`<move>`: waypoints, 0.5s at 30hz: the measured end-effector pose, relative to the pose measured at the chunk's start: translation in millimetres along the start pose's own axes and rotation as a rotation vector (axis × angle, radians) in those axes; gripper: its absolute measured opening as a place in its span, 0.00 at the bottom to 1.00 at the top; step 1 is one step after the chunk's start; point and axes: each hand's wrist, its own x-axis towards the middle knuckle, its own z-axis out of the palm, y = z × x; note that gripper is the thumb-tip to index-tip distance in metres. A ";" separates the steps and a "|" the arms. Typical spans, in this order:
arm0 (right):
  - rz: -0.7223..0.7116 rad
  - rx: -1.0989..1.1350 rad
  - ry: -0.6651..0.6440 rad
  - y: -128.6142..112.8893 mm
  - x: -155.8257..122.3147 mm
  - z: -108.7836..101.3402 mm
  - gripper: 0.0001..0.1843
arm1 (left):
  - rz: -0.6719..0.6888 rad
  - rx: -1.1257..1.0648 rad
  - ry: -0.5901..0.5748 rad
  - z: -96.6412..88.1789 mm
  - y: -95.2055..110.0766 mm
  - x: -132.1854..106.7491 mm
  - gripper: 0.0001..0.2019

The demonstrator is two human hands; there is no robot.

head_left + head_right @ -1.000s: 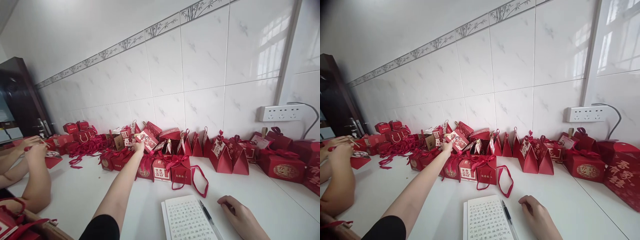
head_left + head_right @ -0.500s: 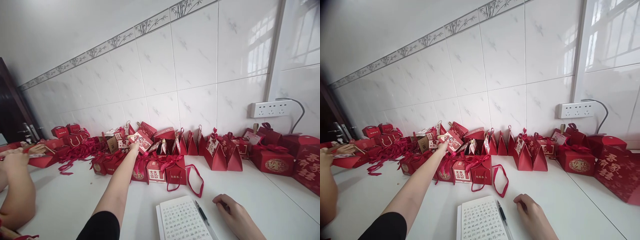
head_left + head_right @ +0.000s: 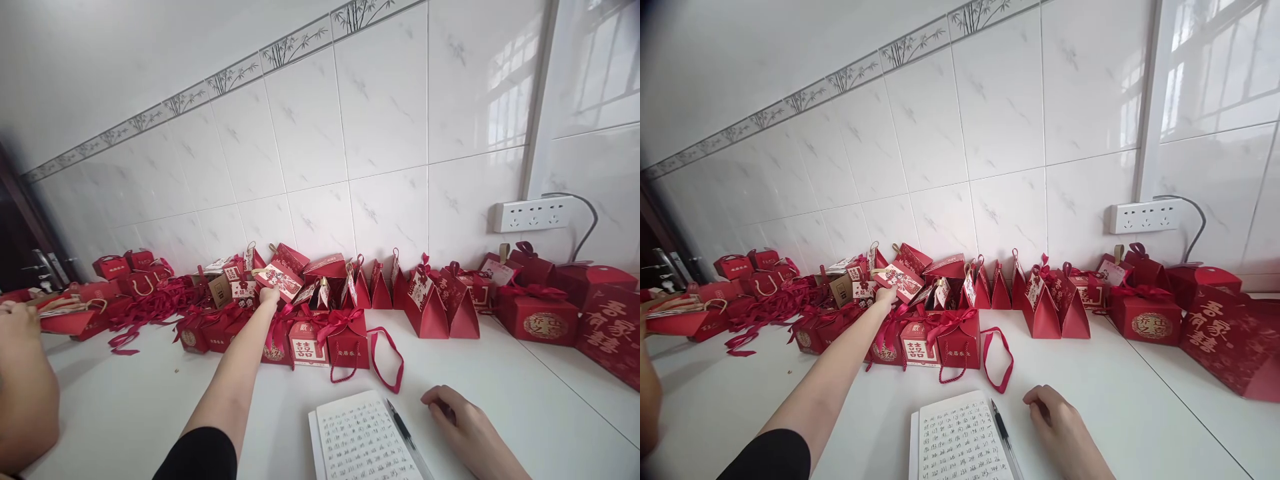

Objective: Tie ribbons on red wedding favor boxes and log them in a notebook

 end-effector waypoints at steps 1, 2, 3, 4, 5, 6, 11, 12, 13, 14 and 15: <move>0.004 0.000 0.000 -0.9 -0.2 -0.5 0.13 | -0.009 0.026 -0.011 -1.5 0.7 -0.8 0.14; 0.007 -0.001 0.000 -1.7 -0.4 -0.9 0.14 | -0.014 0.051 -0.018 -3.2 1.4 -2.0 0.14; 0.009 -0.002 -0.001 -2.3 -0.6 -1.1 0.14 | -0.012 0.073 -0.019 -4.7 2.2 -3.5 0.15; 0.010 -0.004 -0.003 -2.7 -0.7 -1.4 0.14 | -0.003 0.090 -0.013 -6.1 3.1 -5.3 0.15; 0.010 -0.004 -0.007 -3.0 -0.8 -1.5 0.14 | 0.007 0.102 -0.005 -7.3 4.0 -7.5 0.15; 0.011 -0.005 -0.009 -3.0 -0.8 -1.6 0.14 | 0.018 0.108 0.005 -8.2 5.1 -9.9 0.14; -0.003 0.003 -0.007 -1.8 -0.6 -2.2 0.13 | 0.102 0.074 0.059 -13.3 16.2 -23.6 0.13; -0.002 0.007 -0.004 -1.8 -0.7 -2.4 0.13 | 0.134 0.056 0.068 -15.2 20.0 -26.5 0.12; 0.003 0.010 -0.006 -2.0 -0.8 -2.6 0.13 | 0.173 0.035 0.081 -17.4 24.5 -29.4 0.10; 0.011 0.013 -0.008 -2.3 -0.8 -2.7 0.13 | 0.218 0.011 0.096 -20.0 29.7 -32.6 0.08; 0.020 0.014 -0.012 -2.6 -0.7 -2.8 0.13 | 0.270 -0.016 0.112 -22.9 35.5 -35.9 0.06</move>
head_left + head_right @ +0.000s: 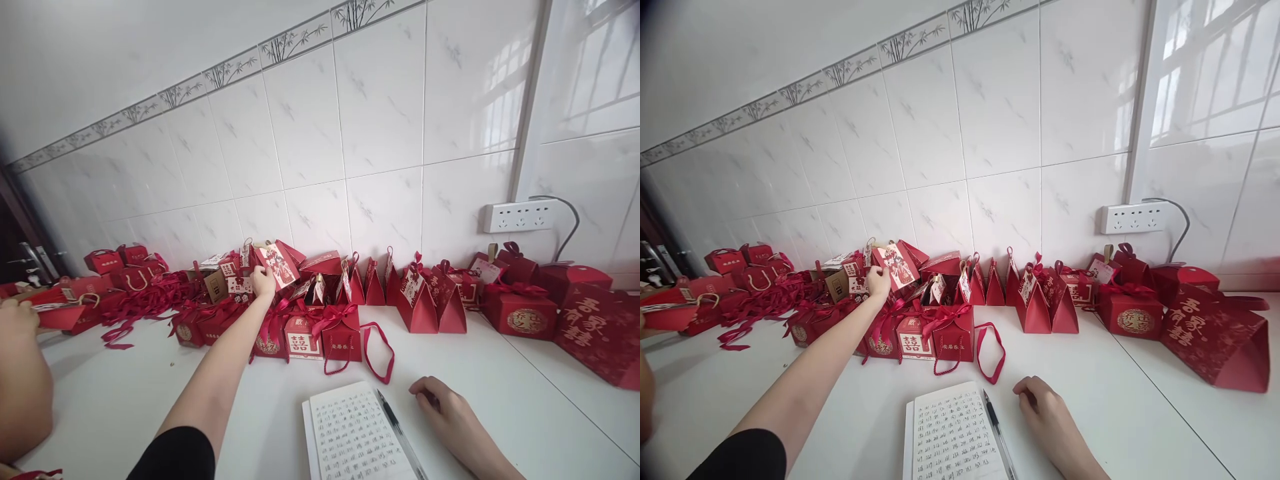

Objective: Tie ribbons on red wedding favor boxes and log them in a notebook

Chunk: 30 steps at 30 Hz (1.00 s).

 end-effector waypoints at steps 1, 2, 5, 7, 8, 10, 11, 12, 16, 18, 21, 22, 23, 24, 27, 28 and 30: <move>0.009 -0.001 -0.007 -0.3 0.2 0.0 0.14 | 0.057 -0.030 0.018 -3.3 7.2 -1.4 0.05; 0.016 -0.003 -0.014 -0.5 0.4 0.2 0.14 | 0.119 -0.061 0.033 -6.7 15.1 -3.0 0.04; 0.026 0.008 -0.022 -0.8 1.0 1.2 0.15 | 0.333 -0.150 0.035 -16.9 42.9 -9.7 0.06; 0.021 0.036 -0.018 -1.5 1.0 2.0 0.15 | 0.466 -0.197 0.006 -22.3 63.6 -18.2 0.07; 0.018 0.057 -0.013 -2.2 0.9 2.3 0.14 | 0.529 -0.222 -0.015 -24.1 73.8 -24.6 0.07; 0.027 0.118 0.009 -3.8 1.0 1.8 0.14 | 0.661 -0.283 -0.069 -24.9 91.6 -43.3 0.06; 0.043 0.165 0.045 -4.5 1.5 0.8 0.14 | 0.727 -0.316 -0.108 -23.8 98.3 -56.0 0.06; 0.068 0.220 0.100 -4.7 2.3 -0.9 0.15 | 0.785 -0.346 -0.159 -21.6 103.0 -71.1 0.06; 0.190 0.475 0.477 -1.3 8.9 -16.7 0.17 | 0.844 -0.414 -0.400 -6.4 99.1 -150.2 0.07; 0.204 0.577 0.650 1.4 12.2 -28.8 0.16 | 0.815 -0.470 -0.516 2.4 86.8 -193.7 0.07; 0.154 0.711 0.821 2.3 14.5 -47.8 0.15 | 0.728 -0.573 -0.704 13.0 67.6 -249.4 0.07; 0.129 0.754 0.864 1.6 14.4 -53.6 0.15 | 0.698 -0.599 -0.747 15.7 62.8 -263.6 0.07; 0.105 0.788 0.902 0.5 14.1 -59.1 0.15 | 0.669 -0.619 -0.777 18.0 58.8 -275.2 0.07; 0.081 0.807 0.938 -0.6 13.6 -64.3 0.15 | 0.642 -0.632 -0.801 20.2 55.6 -284.4 0.07; 0.020 0.760 1.015 -3.4 11.2 -78.1 0.15 | 0.564 -0.650 -0.873 26.3 47.3 -299.4 0.06; 0.001 0.735 1.026 -4.1 10.0 -82.2 0.16 | 0.556 -0.650 -0.898 28.2 43.9 -301.5 0.06; -0.051 0.703 1.019 -6.1 6.5 -88.8 0.17 | 0.567 -0.640 -0.928 30.9 35.7 -303.6 0.05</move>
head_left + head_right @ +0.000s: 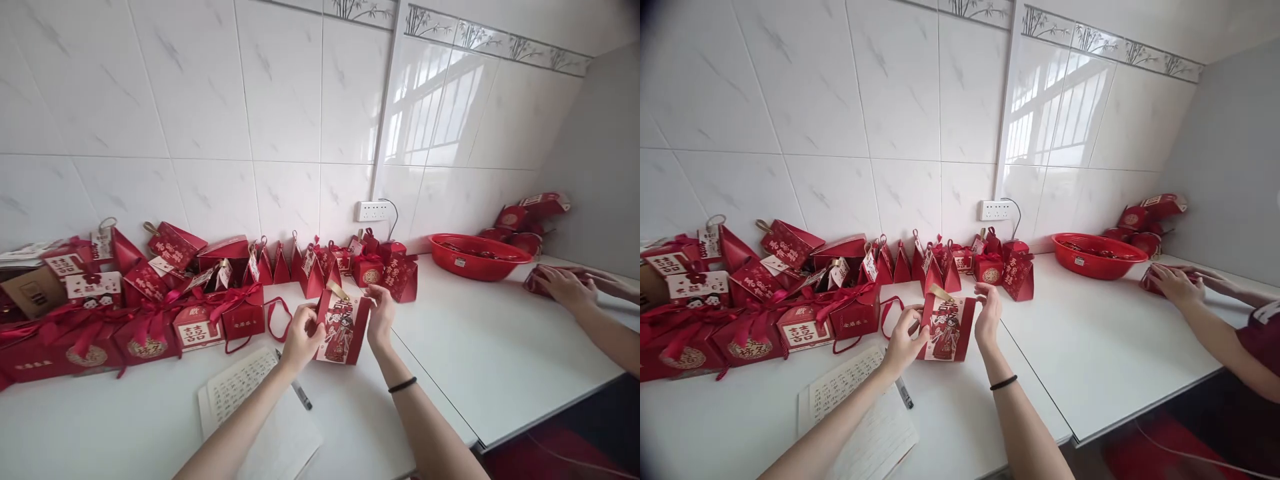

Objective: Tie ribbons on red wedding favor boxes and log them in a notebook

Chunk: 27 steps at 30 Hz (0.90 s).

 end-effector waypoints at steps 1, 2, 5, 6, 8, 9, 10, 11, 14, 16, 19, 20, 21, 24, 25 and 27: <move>-0.037 -0.006 -0.039 -3.1 0.0 -1.5 0.18 | 0.001 0.006 -0.008 -0.4 -3.5 -3.1 0.03; -0.083 -0.028 -0.097 -6.0 -1.1 -2.5 0.18 | -0.001 0.011 -0.014 -1.0 -6.5 -6.3 0.03; -0.243 -0.182 -0.306 -12.8 -9.9 -1.9 0.15 | -0.035 -0.022 -0.044 -3.4 -11.8 -14.0 0.11; -0.284 -0.247 -0.363 -13.8 -13.6 -0.6 0.13 | -0.053 -0.049 -0.060 -4.1 -12.1 -14.8 0.13; -0.328 -0.343 -0.424 -14.0 -20.3 2.8 0.10 | -0.095 -0.113 -0.095 -5.4 -10.2 -11.9 0.15; -0.343 -0.371 -0.435 -13.2 -22.8 4.4 0.09 | -0.116 -0.147 -0.106 -6.0 -8.1 -8.0 0.16; -0.356 -0.387 -0.437 -12.0 -24.6 5.9 0.08 | -0.132 -0.173 -0.110 -6.6 -5.2 -2.5 0.16; -0.371 -0.395 -0.433 -10.7 -25.8 7.0 0.08 | -0.138 -0.188 -0.099 -7.1 -1.5 4.4 0.17; -0.416 -0.394 -0.432 -7.2 -26.6 8.5 0.07 | -0.141 -0.145 -0.031 -8.8 12.1 28.6 0.16; -0.431 -0.398 -0.430 -6.1 -26.3 8.4 0.06 | -0.151 -0.090 -0.041 -10.4 20.0 42.0 0.13; -0.436 -0.421 -0.430 -5.5 -26.0 8.0 0.06 | -0.165 -0.063 -0.077 -14.3 25.1 51.7 0.11; -0.440 -0.432 -0.437 -5.1 -26.0 8.1 0.06 | -0.160 -0.064 -0.082 -16.0 25.1 52.5 0.11; -0.447 -0.443 -0.447 -4.5 -26.2 8.4 0.06 | -0.153 -0.064 -0.093 -17.9 24.7 52.8 0.12; -0.506 -0.475 -0.435 -0.9 -27.6 10.0 0.07 | -0.110 -0.019 -0.163 -25.2 24.5 53.0 0.09; -0.537 -0.485 -0.399 0.6 -28.5 10.6 0.09 | -0.095 0.011 -0.175 -27.9 25.4 53.5 0.08; -0.585 -0.511 -0.321 2.7 -30.8 11.3 0.12 | -0.085 0.076 -0.181 -32.5 29.0 54.8 0.07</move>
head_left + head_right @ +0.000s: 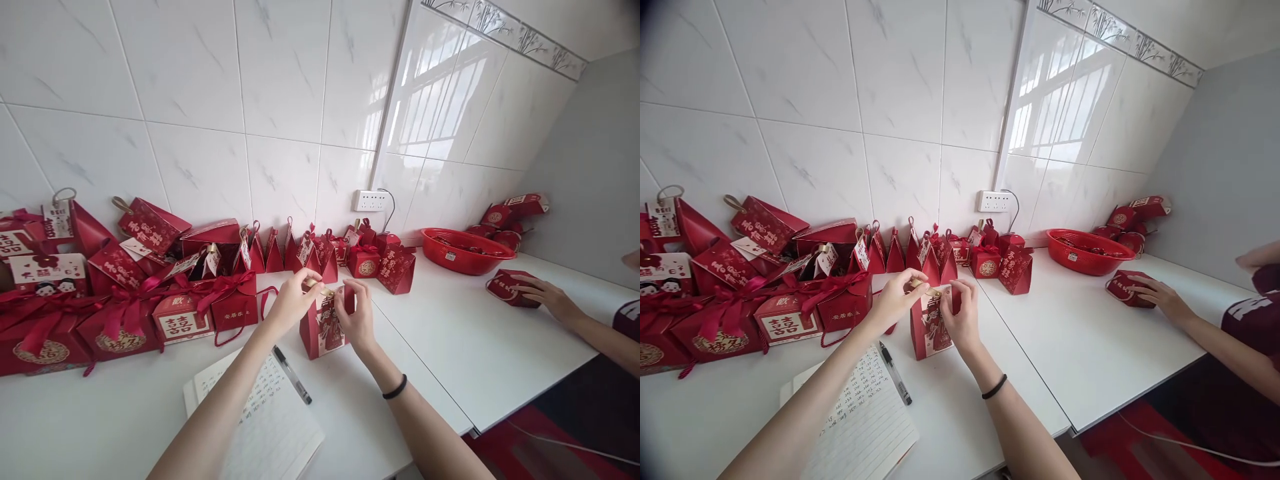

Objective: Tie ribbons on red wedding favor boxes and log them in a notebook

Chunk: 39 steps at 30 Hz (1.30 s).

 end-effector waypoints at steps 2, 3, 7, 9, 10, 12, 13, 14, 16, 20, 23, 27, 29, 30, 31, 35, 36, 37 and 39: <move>-0.001 -0.021 -0.016 -1.8 -2.6 0.4 0.13 | -0.024 0.052 0.017 -2.8 5.0 -0.1 0.06; -0.001 -0.007 -0.059 -3.5 -3.7 0.1 0.12 | -0.041 0.065 0.029 -2.9 7.7 -0.4 0.05; -0.020 0.162 -0.240 -13.1 -6.4 -2.4 0.18 | -0.089 -0.015 0.051 3.9 18.6 -4.8 0.04; -0.035 0.217 -0.276 -17.5 -5.9 -3.5 0.22 | -0.106 -0.114 -0.001 8.1 23.5 -8.0 0.05; -0.039 0.225 -0.277 -19.1 -5.2 -4.2 0.22 | -0.108 -0.150 -0.036 9.3 25.6 -9.4 0.06; -0.020 0.226 -0.266 -20.6 -3.1 -5.9 0.15 | -0.088 -0.167 -0.093 9.2 28.3 -11.2 0.06; 0.015 0.234 -0.266 -20.5 -2.1 -7.0 0.12 | -0.069 -0.153 -0.106 8.0 28.8 -11.5 0.06; 0.065 0.247 -0.270 -20.0 -1.1 -8.1 0.10 | -0.047 -0.135 -0.111 6.3 28.5 -11.3 0.07; 0.179 0.287 -0.264 -17.9 0.2 -10.3 0.07 | -0.004 -0.131 -0.132 2.1 26.4 -10.1 0.09; 0.288 0.374 -0.219 -13.3 1.0 -12.2 0.09 | 0.133 -0.074 -0.216 -4.7 20.6 -7.0 0.15; 0.285 0.353 -0.230 -13.4 1.6 -12.1 0.09 | 0.236 0.127 -0.121 -5.0 18.6 -6.2 0.12; 0.203 0.319 -0.255 -17.6 2.8 -12.4 0.07 | 0.224 0.160 -0.116 -1.4 18.5 -7.3 0.08; 0.185 0.324 -0.260 -19.4 2.7 -12.8 0.07 | 0.153 0.133 -0.170 -0.1 18.5 -8.1 0.08; 0.194 0.330 -0.265 -20.0 2.3 -12.9 0.07 | 0.120 0.122 -0.178 0.4 18.4 -8.2 0.09; 0.212 0.339 -0.275 -20.4 1.8 -12.8 0.07 | 0.094 0.116 -0.169 0.9 18.1 -8.3 0.09; 0.270 0.336 -0.273 -21.8 -0.4 -11.4 0.07 | 0.052 0.132 -0.045 3.8 16.0 -6.9 0.06; 0.270 0.323 -0.257 -22.2 -0.6 -10.9 0.07 | 0.055 0.143 -0.025 4.5 15.5 -6.7 0.05; 0.270 0.310 -0.243 -22.6 -0.7 -10.6 0.06 | 0.069 0.152 -0.018 4.9 15.3 -6.5 0.05; 0.274 0.294 -0.228 -23.1 -0.4 -10.2 0.06 | 0.107 0.149 -0.047 4.6 15.3 -6.9 0.06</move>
